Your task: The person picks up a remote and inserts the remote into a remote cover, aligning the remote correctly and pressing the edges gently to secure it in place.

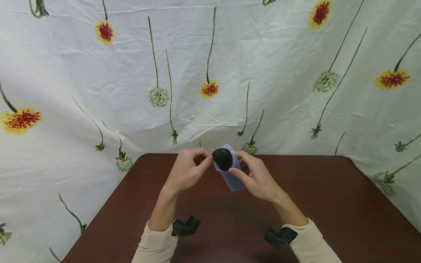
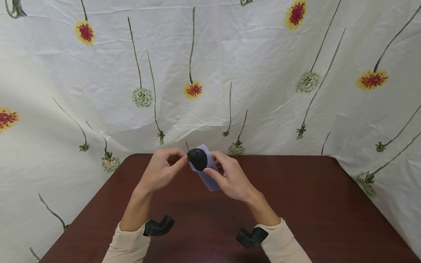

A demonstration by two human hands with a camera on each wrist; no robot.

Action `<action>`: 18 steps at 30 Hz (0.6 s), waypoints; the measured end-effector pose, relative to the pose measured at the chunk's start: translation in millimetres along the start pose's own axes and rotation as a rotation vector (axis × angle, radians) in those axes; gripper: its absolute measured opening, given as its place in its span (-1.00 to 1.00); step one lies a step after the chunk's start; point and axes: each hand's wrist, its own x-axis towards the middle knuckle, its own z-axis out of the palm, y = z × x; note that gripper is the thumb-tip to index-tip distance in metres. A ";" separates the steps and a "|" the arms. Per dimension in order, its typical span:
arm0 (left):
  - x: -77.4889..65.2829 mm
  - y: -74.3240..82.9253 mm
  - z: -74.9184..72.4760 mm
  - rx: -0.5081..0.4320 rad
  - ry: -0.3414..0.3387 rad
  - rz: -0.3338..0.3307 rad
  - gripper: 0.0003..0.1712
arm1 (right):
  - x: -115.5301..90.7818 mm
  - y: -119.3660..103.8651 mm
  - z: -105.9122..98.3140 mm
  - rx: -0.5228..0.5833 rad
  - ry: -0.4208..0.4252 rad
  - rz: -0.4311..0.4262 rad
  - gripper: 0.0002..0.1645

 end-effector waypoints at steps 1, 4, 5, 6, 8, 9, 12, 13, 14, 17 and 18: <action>0.1 0.4 0.4 0.004 0.015 0.004 -0.85 | 0.1 0.9 0.1 -0.014 -0.006 -0.010 -0.61; 0.6 1.3 2.0 -0.001 0.055 0.012 -0.84 | -0.3 3.7 0.6 -0.063 -0.021 -0.037 -0.58; 0.8 1.2 2.7 -0.006 0.068 0.017 -0.84 | -0.6 4.7 0.8 -0.081 -0.023 -0.046 -0.57; 1.0 1.2 3.5 -0.012 0.079 0.021 -0.83 | -0.9 5.7 1.1 -0.099 -0.022 -0.056 -0.56; 1.5 0.4 5.3 -0.020 0.102 0.033 -0.83 | -1.7 7.7 1.7 -0.145 -0.015 -0.076 -0.55; 1.8 0.0 6.2 -0.024 0.114 0.040 -0.84 | -1.8 8.5 2.0 -0.170 -0.009 -0.087 -0.54; 2.9 -1.7 9.4 -0.018 0.148 0.063 -0.84 | -1.8 9.9 3.1 -0.250 0.015 -0.126 -0.55; 3.3 -2.2 10.5 -0.010 0.160 0.071 -0.85 | -1.5 10.2 3.5 -0.277 0.021 -0.136 -0.55; 3.7 -2.0 11.6 -0.002 0.172 0.079 -0.85 | -1.4 10.6 4.0 -0.301 0.028 -0.147 -0.56; 4.7 -0.9 15.1 0.044 0.210 0.111 -0.86 | -0.5 11.2 5.7 -0.369 0.045 -0.173 -0.59; 4.8 0.1 16.4 0.063 0.224 0.122 -0.86 | -0.2 11.4 6.1 -0.387 0.051 -0.177 -0.59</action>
